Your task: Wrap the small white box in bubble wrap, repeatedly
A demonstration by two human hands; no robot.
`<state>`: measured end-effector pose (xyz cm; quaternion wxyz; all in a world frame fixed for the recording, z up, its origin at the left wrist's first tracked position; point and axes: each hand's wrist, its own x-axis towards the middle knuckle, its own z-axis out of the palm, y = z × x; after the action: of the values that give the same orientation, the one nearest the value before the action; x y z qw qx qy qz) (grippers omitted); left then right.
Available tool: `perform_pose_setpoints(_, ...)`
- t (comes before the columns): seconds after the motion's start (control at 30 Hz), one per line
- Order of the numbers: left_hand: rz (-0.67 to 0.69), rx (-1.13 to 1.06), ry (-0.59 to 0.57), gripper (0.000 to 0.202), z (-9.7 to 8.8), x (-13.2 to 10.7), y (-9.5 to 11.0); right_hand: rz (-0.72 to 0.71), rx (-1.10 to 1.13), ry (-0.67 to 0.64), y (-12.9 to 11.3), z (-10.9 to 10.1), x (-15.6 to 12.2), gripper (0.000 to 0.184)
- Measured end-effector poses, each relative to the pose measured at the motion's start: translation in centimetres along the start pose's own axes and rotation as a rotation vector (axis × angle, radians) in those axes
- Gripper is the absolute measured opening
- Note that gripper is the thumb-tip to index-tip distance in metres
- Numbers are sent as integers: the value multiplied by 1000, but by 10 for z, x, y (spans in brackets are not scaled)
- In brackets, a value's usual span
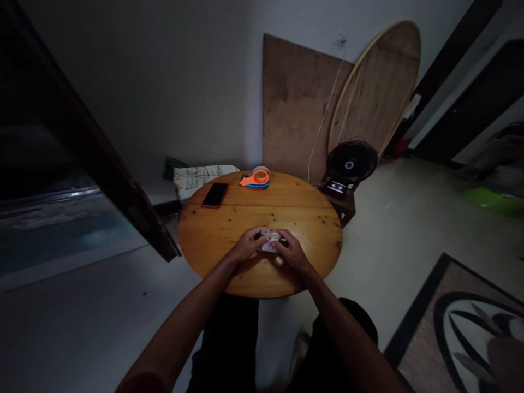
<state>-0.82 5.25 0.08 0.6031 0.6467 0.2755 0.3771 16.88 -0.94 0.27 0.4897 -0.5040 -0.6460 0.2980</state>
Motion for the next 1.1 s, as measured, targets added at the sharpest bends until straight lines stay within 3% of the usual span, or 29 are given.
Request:
perform_pose_setpoints(0.13, -4, -27, 16, 43, 2, 1, 1, -32, -28, 6, -2, 1, -2, 33)
perform_pose_setpoints(0.4, -15, -93, 21, 39, 5, 4, -1, 63, 36, -26, -6, 2, -2, 40)
perform_pose_setpoints(0.7, 20, -24, 50, 35, 4, 4, -4, -75, -47, 16, -1, 0, -1, 34)
perform_pose_setpoints(1.1, 98, 70, 100, 28, 3, 8, -11, -97, -114, 57, -11, 3, -3, 26)
